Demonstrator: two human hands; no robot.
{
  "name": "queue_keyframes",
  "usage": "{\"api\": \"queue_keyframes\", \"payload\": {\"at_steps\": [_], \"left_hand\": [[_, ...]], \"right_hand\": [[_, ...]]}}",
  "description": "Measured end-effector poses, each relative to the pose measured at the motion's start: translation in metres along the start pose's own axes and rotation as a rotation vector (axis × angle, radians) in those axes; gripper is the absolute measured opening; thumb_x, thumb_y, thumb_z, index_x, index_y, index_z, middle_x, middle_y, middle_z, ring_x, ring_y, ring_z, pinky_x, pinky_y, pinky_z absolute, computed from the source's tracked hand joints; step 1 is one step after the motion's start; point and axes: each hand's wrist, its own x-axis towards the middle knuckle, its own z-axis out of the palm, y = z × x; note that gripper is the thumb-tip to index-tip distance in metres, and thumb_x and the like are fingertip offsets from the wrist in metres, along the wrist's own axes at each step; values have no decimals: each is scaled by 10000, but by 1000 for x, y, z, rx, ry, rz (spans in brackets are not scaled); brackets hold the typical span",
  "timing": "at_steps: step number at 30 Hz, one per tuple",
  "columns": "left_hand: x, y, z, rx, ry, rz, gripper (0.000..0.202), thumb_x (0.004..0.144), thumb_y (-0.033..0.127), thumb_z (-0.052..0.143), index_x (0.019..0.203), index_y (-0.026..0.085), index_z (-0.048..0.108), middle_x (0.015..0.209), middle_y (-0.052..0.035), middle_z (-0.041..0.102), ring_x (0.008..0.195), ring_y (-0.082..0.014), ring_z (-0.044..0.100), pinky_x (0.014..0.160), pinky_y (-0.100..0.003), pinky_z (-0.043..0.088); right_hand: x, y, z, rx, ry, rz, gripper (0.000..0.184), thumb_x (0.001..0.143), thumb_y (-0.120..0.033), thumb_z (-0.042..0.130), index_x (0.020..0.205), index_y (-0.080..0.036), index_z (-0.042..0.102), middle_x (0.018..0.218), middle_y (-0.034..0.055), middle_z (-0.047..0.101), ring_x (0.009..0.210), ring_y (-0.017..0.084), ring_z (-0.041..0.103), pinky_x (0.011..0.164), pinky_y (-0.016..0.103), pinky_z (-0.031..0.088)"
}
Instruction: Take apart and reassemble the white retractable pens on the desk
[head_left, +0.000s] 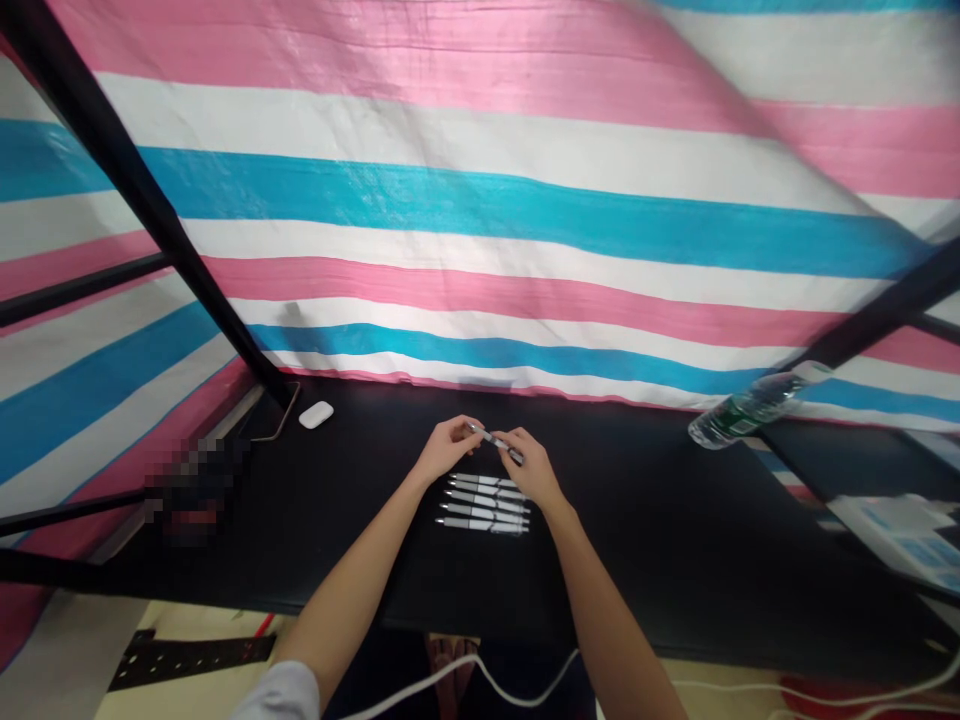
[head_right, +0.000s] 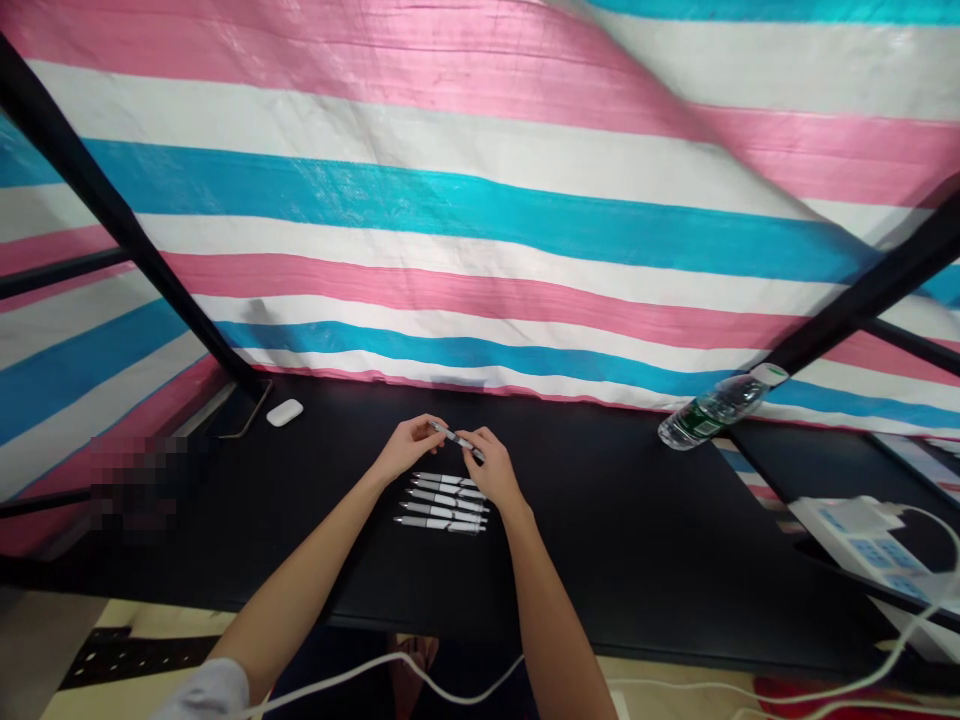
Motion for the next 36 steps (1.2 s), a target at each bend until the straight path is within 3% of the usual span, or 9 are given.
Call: {"api": "queue_keyframes", "payload": {"at_steps": [6, 12, 14, 17, 21, 25, 31, 36], "left_hand": [[1, 0, -1, -18, 46, -17, 297, 722, 378, 702, 893, 141, 646, 724, -30, 644, 667, -140, 604, 591, -251, 479], [6, 0, -10, -65, 244, -27, 256, 718, 362, 676, 844, 147, 618, 658, -12, 636, 651, -141, 605, 641, -268, 483], [7, -2, -16, 1, 329, -14, 198, 720, 327, 661, 789, 154, 594, 670, -9, 633, 665, -139, 606, 666, -268, 475], [7, -6, -26, 291, 397, 21, 102, 720, 229, 639, 727, 172, 554, 668, 3, 606, 662, -136, 584, 661, -258, 443], [3, -11, -31, 767, 301, 46, 80, 734, 128, 604, 718, 193, 561, 694, -9, 606, 720, -170, 564, 689, -283, 414], [2, -16, -29, 977, 199, 59, 130, 737, 80, 592, 788, 199, 584, 806, -39, 644, 819, -209, 564, 740, -316, 411], [1, -10, -24, 933, 195, 169, 196, 786, 145, 588, 974, 189, 619, 946, -80, 643, 930, -245, 563, 853, -387, 427], [-1, -1, -14, 683, 26, 370, 264, 853, 196, 556, 1107, 213, 625, 1068, -72, 639, 1019, -215, 554, 915, -362, 433]], "right_hand": [[1, 1, 0, 14, 6, -21, 309, 841, -236, 507, 1066, -307, 706, 851, 37, 551, 753, 169, 544, 690, 288, 460], [1, 9, -2, -103, 97, 13, 295, 839, -196, 475, 1005, -239, 716, 840, 51, 548, 718, 165, 549, 609, 272, 450], [1, 11, -3, -136, 119, 30, 284, 840, -194, 472, 991, -219, 711, 840, 54, 550, 710, 163, 551, 603, 270, 450], [1, 14, -3, -160, 125, 48, 278, 842, -193, 464, 984, -207, 703, 848, 56, 558, 695, 156, 551, 600, 266, 455], [1, 16, -1, -182, 112, 44, 276, 841, -188, 460, 977, -199, 700, 845, 56, 560, 676, 149, 548, 606, 266, 459], [1, 18, 0, -184, 101, 39, 282, 838, -180, 456, 974, -209, 701, 840, 56, 565, 688, 152, 556, 612, 266, 463], [0, 19, 1, -197, 86, 34, 304, 834, -162, 458, 991, -226, 711, 820, 43, 561, 671, 141, 548, 609, 260, 457], [0, 21, 1, -204, 43, 13, 320, 839, -154, 464, 1012, -241, 719, 814, 41, 565, 683, 145, 550, 615, 265, 455]]}}
